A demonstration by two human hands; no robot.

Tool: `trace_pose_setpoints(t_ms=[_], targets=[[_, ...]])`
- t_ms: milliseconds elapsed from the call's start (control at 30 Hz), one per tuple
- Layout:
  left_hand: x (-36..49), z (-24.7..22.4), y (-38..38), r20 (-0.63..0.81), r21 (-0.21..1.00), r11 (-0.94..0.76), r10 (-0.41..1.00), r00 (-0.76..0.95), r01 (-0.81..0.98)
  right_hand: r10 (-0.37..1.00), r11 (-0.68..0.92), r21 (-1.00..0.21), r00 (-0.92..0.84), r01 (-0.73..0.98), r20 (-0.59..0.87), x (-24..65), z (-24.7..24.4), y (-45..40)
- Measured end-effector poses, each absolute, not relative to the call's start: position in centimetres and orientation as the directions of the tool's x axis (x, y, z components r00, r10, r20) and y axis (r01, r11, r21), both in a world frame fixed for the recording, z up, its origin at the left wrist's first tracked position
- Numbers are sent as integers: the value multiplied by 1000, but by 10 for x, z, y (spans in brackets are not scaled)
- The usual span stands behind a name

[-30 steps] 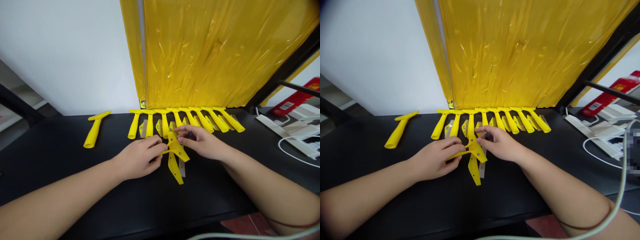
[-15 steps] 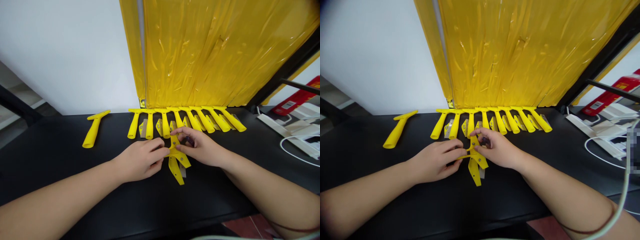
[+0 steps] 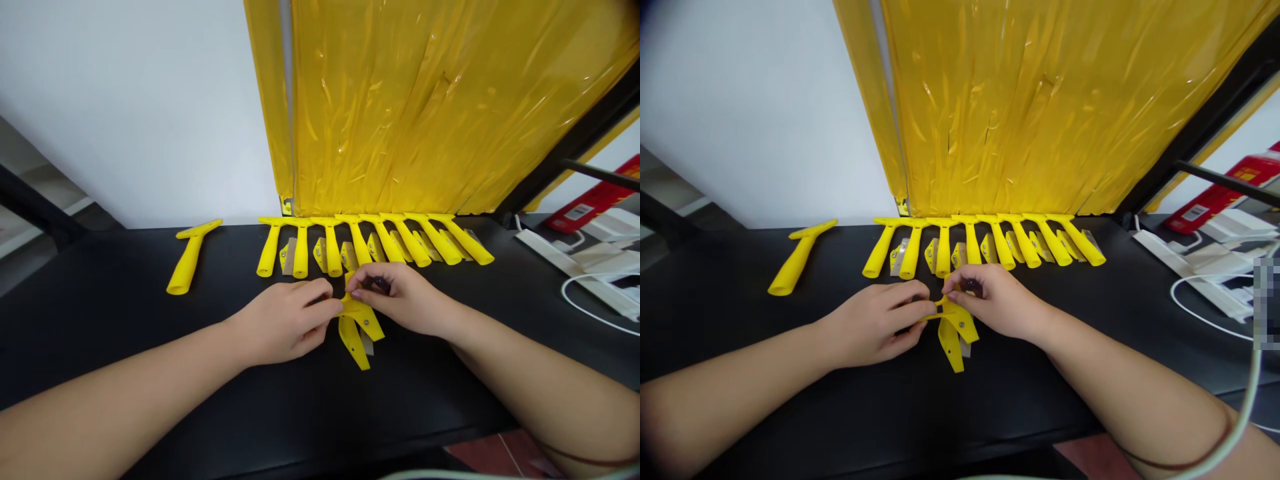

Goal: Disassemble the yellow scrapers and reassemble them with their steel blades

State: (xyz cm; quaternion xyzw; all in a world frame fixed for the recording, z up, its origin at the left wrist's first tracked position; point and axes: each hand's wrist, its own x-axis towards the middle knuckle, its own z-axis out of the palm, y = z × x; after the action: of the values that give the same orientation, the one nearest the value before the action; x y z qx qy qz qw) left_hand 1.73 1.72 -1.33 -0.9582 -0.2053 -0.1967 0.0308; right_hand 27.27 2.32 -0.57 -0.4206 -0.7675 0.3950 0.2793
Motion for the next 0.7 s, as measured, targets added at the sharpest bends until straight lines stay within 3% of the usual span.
trace_pose_setpoints(t_ms=[200,300,467,567,700], targets=[[20,-11,11,447,79,-879,452,772,469,894,365,-843,-402,395,199,276,2,26],[20,-8,11,477,164,-833,536,696,529,921,363,-821,-305,440,244,283,7,30],[17,-7,15,485,357,-674,726,488,647,897,333,-719,-440,610,42,288,10,33],[17,-8,16,479,369,-641,751,454,673,823,342,-721,-563,602,-79,282,6,28],[19,-7,15,481,363,-656,740,470,661,768,380,-742,-636,553,-81,271,-1,19]])
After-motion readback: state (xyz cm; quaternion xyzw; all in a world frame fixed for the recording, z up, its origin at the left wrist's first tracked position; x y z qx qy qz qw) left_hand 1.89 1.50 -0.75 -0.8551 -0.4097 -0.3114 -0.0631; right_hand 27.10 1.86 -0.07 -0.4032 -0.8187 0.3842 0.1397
